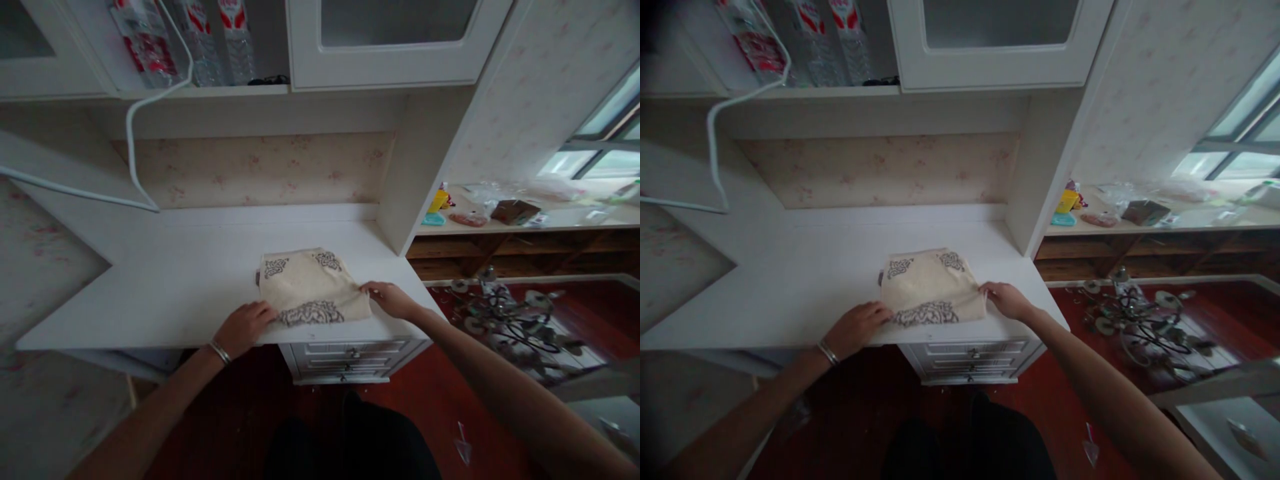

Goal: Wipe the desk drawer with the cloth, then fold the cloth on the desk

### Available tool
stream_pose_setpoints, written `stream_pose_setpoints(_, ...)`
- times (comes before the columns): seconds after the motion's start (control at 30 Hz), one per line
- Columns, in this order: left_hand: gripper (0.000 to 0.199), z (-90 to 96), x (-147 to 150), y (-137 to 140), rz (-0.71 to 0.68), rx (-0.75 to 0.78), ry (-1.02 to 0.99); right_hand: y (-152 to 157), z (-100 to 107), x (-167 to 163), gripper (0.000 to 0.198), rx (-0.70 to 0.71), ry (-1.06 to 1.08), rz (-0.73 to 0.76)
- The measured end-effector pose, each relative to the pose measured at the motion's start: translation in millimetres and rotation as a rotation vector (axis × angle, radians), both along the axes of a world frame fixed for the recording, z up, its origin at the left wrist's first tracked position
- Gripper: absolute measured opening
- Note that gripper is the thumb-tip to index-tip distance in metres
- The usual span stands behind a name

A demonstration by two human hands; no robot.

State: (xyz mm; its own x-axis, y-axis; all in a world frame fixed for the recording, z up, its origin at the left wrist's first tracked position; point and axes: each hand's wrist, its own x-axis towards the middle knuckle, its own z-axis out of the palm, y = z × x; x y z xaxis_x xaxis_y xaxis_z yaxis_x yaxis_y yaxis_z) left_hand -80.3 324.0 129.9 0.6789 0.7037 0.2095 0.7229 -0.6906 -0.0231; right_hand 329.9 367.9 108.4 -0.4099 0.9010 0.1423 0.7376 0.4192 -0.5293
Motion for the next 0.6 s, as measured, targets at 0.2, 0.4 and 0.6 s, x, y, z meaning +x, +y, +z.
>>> stream_pose_setpoints(0.2, 0.025, -28.4, 5.5, -32.0, -0.010, -0.292, -0.077, -25.2, -15.7, 5.4, 0.035, -0.098, -0.126, 0.193)
stream_pose_setpoints(0.4, 0.025, -23.1, 1.1, 36.1, 0.441, -0.447, -0.724, 22.6, -5.5, -19.4, 0.029, -0.141, 0.099, -0.279)
stream_pose_setpoints(0.6, 0.017, -39.8, 7.6, 115.0, 0.804, -0.742, -1.214, 87.0, -20.4, -75.2, 0.053, -0.329, 0.298, -0.573)
